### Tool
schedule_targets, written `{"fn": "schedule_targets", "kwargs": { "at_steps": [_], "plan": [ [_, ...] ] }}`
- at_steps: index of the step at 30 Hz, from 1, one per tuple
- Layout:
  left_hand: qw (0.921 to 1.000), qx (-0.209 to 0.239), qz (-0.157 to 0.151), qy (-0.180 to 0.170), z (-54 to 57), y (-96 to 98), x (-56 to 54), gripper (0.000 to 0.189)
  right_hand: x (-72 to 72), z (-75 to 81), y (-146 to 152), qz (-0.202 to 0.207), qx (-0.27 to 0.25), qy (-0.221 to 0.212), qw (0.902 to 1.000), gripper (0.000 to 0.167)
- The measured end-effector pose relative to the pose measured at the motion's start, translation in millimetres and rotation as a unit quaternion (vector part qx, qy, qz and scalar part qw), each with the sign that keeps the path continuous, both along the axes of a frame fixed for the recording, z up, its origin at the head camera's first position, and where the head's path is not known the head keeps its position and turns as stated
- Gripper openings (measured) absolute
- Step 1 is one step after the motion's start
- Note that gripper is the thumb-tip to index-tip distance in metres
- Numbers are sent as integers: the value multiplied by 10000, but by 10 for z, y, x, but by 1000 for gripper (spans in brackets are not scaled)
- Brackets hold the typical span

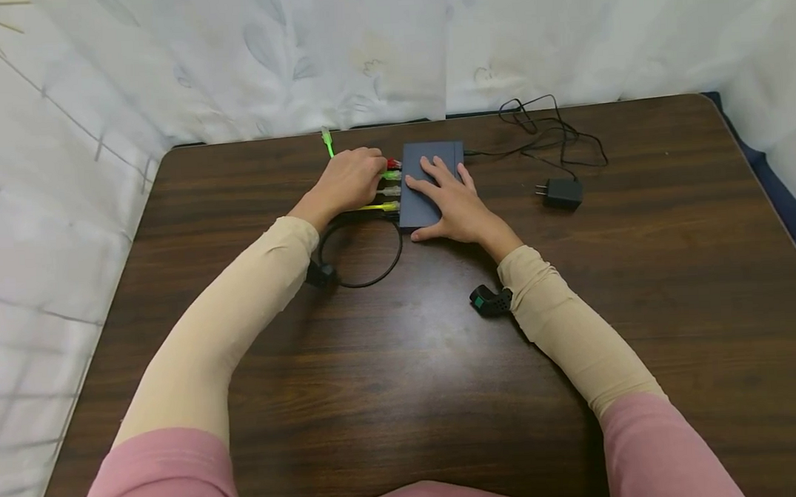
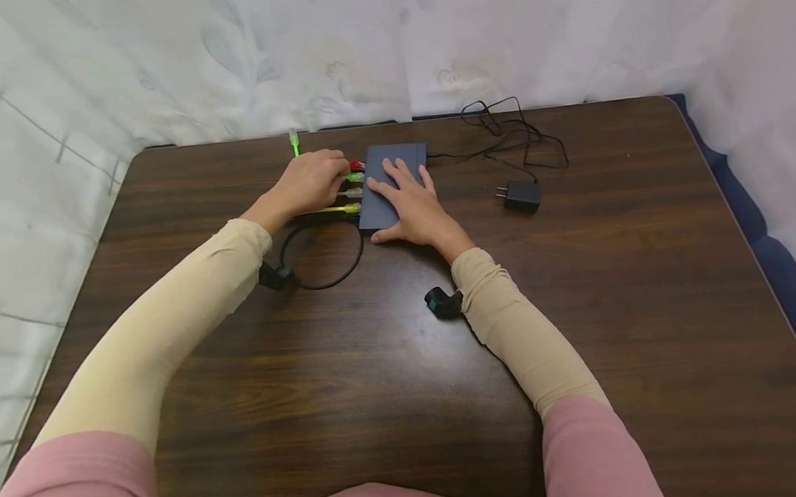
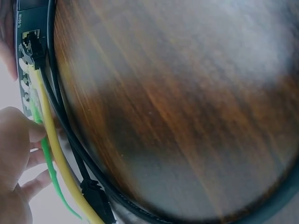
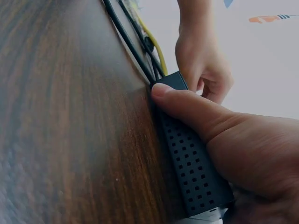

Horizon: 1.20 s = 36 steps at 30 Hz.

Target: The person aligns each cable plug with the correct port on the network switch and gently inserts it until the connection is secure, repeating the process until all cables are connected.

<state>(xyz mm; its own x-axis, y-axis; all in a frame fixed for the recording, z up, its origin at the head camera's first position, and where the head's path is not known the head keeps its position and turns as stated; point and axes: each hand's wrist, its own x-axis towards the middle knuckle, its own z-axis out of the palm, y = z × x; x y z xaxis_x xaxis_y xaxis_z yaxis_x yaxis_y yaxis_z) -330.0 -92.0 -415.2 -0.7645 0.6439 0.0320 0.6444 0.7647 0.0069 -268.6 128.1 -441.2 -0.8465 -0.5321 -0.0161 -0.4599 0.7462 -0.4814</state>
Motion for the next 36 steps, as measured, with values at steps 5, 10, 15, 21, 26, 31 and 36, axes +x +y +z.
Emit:
{"fn": "schedule_targets", "kwargs": {
  "at_steps": [5,10,15,21,26,31,36],
  "plan": [
    [10000,-28,-38,40,30,8,-11,26,-10,33,4,44,26,18,10000,94],
    [10000,-60,-18,49,39,34,-23,28,-17,40,15,85,65,75,9999,91],
    [9998,-213,-12,-67,27,41,-10,29,-12,12,6,102,106,38,9999,90],
    [9980,-376,252,-451,32,-26,30,27,22,-9,-78,158,172,59,9997,93],
    [9975,-365,276,-531,107,-65,38,27,43,6,-107,42,331,238,9992,96],
    [9980,-209,332,-489,185,-111,10,30,44,16,-78,-32,329,267,9991,96],
    [9989,-59,425,-196,194,-119,-39,28,42,34,-43,-119,221,110,9996,88]
  ]
}}
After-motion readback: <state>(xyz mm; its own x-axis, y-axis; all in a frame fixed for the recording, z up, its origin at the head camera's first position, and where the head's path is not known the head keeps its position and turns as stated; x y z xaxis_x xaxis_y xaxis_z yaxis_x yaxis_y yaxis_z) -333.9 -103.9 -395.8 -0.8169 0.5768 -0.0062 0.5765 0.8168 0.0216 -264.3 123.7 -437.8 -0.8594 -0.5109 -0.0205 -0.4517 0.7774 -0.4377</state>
